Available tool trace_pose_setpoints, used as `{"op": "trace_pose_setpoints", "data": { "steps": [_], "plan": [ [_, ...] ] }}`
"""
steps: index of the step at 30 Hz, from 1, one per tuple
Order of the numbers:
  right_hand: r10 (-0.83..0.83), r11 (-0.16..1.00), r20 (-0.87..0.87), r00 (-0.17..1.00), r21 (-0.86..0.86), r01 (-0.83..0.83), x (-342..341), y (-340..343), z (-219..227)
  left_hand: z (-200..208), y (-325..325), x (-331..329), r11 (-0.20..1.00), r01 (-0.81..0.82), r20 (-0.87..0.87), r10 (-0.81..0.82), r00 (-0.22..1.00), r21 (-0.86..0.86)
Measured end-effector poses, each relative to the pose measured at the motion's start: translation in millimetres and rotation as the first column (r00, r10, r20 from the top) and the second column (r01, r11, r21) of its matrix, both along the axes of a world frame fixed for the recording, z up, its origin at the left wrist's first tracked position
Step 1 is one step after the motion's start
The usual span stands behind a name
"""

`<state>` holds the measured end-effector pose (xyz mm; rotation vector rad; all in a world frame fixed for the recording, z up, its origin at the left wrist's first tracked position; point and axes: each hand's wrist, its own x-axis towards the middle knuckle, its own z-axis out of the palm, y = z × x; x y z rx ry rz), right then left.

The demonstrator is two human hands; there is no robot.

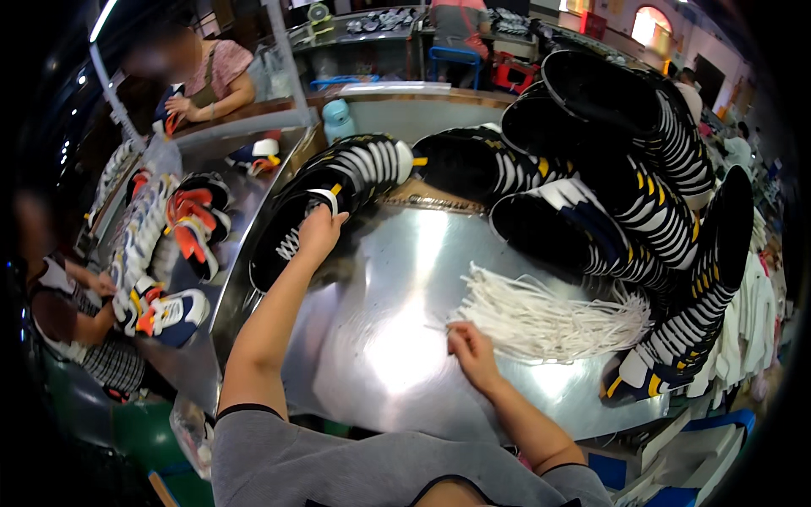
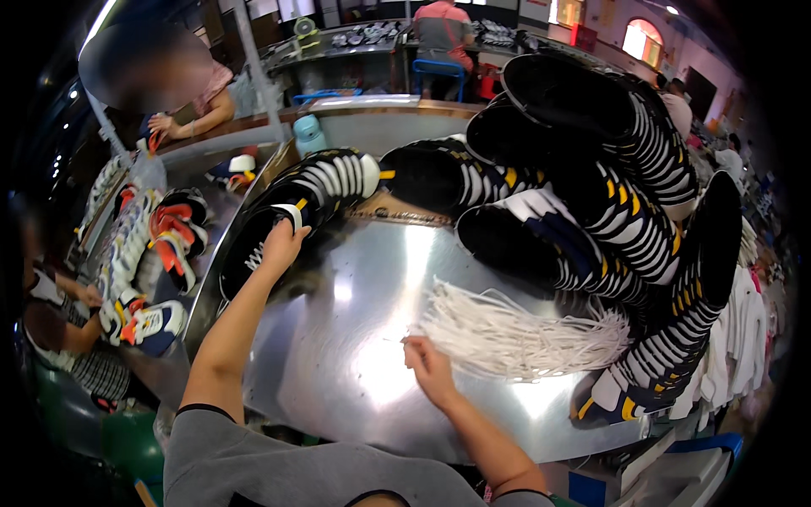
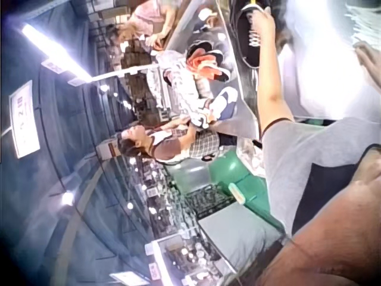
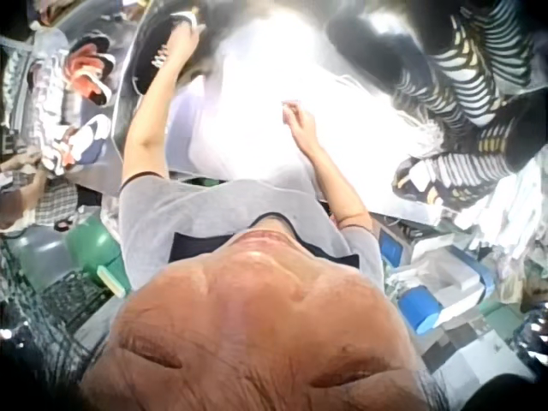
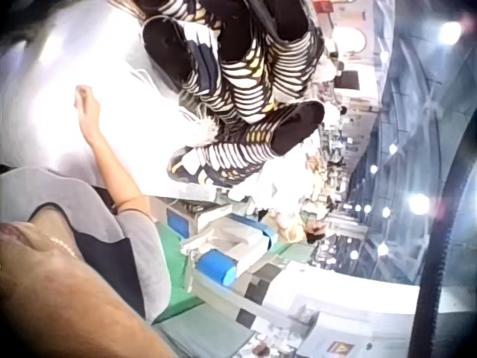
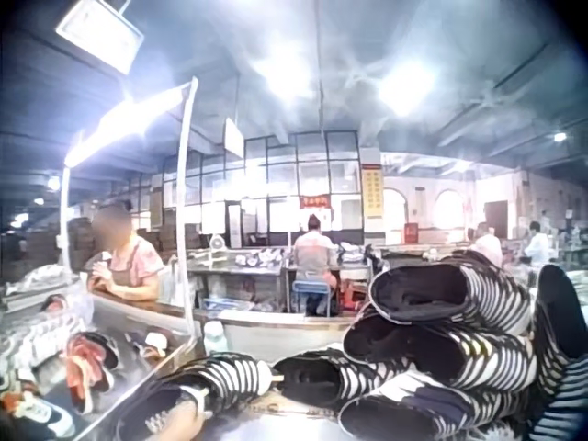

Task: The person laces a shoe by threading a white lace through the eyelets of a blue and yellow sneaker, pulling it tight and tucking the ends inside before moving it to a pile.

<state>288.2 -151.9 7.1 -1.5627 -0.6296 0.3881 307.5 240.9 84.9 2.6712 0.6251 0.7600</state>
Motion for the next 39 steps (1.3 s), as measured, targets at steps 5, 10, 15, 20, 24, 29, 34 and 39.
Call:
{"op": "trace_pose_setpoints", "data": {
  "steps": [5, 10, 15, 20, 24, 29, 34, 39],
  "plan": [
    [0.048, 0.999, -0.192, 0.980, -0.010, -0.051, 4, -4, 3, -43, 49, 83, 0.996, 0.073, -0.020, -0.074, 0.997, -0.059],
    [0.061, 0.997, -0.122, 0.991, -0.043, -0.067, 5, -5, 1, -2, -39, 35, 0.960, 0.142, 0.008, -0.144, 0.989, -0.243],
    [0.064, 0.980, 0.001, 0.998, -0.188, -0.063, 7, -5, 6, 47, -111, 128, 0.815, 0.531, -0.011, -0.544, 0.839, 0.233],
    [0.099, 0.985, 0.037, 0.994, -0.146, -0.093, 11, -8, 16, 49, -104, 308, 0.775, 0.439, -0.120, -0.436, 0.892, 0.455],
    [0.135, 0.983, 0.076, 0.988, -0.137, -0.124, 12, -9, 12, 47, -92, 377, 0.758, 0.626, -0.410, -0.519, 0.750, 0.185],
    [0.105, 0.988, 0.104, 0.989, -0.126, -0.091, 12, -8, 11, 52, -103, 363, 0.557, 0.660, -0.325, -0.585, 0.743, 0.505],
    [0.065, 0.990, 0.091, 0.994, -0.128, -0.053, 12, -10, 8, 62, -121, 322, 0.583, 0.586, -0.230, -0.570, 0.789, 0.563],
    [0.091, 0.990, 0.091, 0.992, -0.116, -0.080, 13, -7, 10, 80, -59, 311, 0.583, 0.326, -0.130, -0.353, 0.927, 0.744]
  ]
}}
